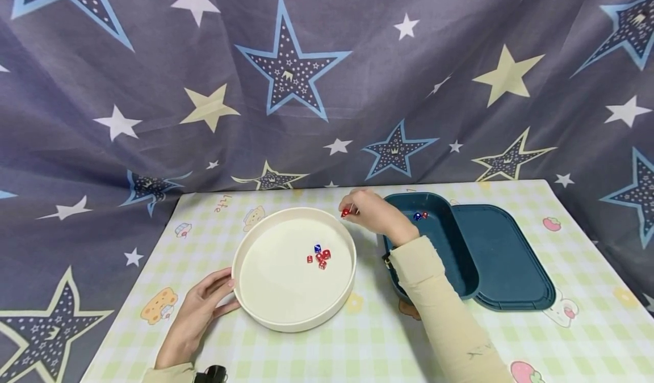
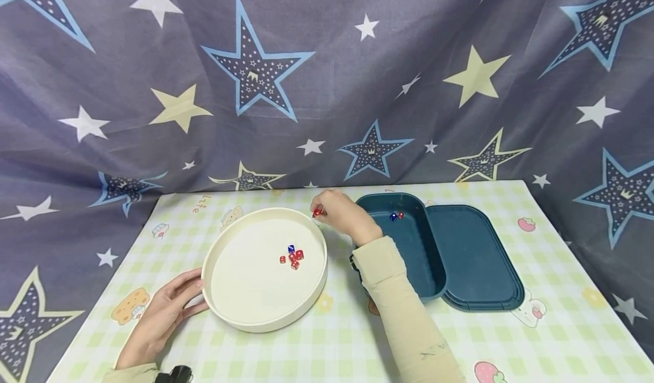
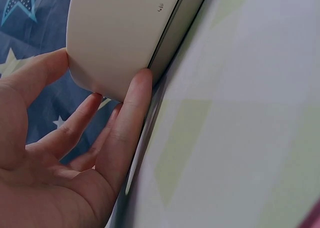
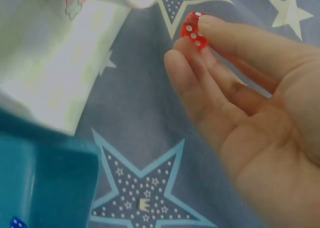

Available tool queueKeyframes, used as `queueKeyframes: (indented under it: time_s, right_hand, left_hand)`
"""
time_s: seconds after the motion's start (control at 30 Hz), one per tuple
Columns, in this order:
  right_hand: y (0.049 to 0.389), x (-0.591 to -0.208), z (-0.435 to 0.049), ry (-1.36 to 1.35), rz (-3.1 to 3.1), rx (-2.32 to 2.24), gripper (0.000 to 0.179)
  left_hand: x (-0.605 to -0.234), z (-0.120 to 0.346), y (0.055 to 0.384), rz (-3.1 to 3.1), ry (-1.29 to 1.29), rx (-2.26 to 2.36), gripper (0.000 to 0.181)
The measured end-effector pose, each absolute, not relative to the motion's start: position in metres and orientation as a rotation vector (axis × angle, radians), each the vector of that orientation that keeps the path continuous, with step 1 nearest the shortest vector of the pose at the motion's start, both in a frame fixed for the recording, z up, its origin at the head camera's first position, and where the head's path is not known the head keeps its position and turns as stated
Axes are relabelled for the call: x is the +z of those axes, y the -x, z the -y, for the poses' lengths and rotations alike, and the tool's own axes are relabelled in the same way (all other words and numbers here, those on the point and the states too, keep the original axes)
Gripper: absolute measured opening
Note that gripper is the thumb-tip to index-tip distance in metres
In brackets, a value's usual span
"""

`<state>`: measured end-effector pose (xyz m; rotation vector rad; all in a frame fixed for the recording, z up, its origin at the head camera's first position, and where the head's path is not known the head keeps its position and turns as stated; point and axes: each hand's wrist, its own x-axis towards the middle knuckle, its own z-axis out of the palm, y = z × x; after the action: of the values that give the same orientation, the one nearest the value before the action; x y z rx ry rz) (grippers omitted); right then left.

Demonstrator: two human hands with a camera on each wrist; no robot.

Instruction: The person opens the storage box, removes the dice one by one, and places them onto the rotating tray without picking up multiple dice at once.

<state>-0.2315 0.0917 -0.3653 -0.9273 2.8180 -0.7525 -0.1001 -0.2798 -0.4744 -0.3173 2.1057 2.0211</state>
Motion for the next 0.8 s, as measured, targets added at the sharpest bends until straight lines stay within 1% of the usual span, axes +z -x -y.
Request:
queueKeyframes:
  time_s: [0.53, 0.8]
  right_hand:
    - [0.231, -0.385, -0.055, 0.985, -2.717, -0.769, 0.017]
    - [0.230, -0.402, -0.042, 0.925, -2.679, -0.776, 0.014]
  left_hand:
    - [-0.473, 0.280, 0.099, -2.123, 0.332, 2.009, 0.062]
    - [-0.474, 0.279, 0.100, -2.114, 0.321, 2.012, 0.063]
